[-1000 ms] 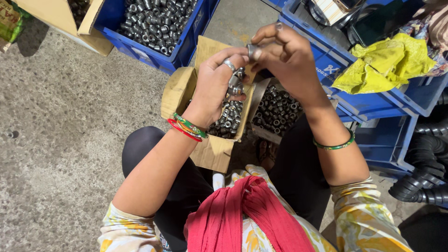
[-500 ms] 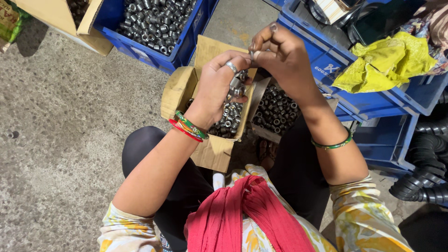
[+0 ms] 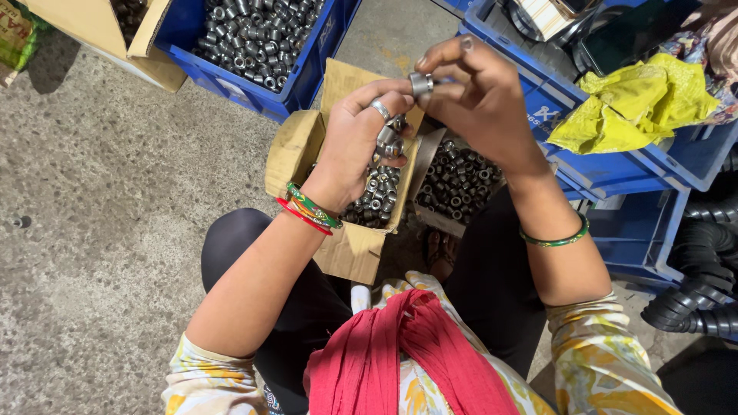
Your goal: The person sits on the floor and repeatedly picks up small cylindrical metal parts from a cardboard box, inspects them by turning them over, and places them back into the box. The hands handle the parts one at a time or in small handfuls throughout the clip.
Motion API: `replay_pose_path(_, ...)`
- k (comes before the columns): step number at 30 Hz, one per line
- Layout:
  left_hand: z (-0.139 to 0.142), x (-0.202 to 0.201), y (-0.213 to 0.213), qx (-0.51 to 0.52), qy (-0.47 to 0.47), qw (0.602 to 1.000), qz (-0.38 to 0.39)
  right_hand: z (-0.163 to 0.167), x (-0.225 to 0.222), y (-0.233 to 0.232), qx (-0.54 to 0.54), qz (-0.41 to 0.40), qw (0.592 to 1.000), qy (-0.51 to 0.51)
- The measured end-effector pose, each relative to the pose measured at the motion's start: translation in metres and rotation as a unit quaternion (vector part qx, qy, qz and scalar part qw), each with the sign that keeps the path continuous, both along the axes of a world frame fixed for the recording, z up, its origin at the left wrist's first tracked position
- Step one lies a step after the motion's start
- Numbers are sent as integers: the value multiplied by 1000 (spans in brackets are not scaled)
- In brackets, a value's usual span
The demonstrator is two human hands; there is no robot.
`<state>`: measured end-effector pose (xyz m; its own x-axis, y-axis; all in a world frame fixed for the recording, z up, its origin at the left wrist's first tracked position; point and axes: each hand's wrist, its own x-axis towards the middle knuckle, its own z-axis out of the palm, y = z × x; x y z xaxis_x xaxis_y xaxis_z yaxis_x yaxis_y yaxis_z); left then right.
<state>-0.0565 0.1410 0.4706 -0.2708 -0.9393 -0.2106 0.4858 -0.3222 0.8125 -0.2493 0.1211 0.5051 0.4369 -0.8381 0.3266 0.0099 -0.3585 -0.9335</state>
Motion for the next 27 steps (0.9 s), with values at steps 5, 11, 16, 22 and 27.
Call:
replay_pose_path(5, 5, -2, 0, 20, -3, 1000, -14, -7, -5, 0, -50, 15, 999, 15)
replay_pose_path(11, 3, -6, 1, -7, -54, 998, -9, -10, -5, -3, 35, 0, 999, 3)
replay_pose_path(16, 0, -7, 3, -22, -52, 998, -15, -7, -1, -6, 169, -40, 984, -24)
replay_pose_path(22, -1, -4, 1, -17, 6, 1000, 20, -8, 0, -4, 141, -49, 989, -25)
replay_pose_path(27, 3, 0, -1, 36, 28, 999, 3, -11, -2, -3, 16, -24, 999, -22)
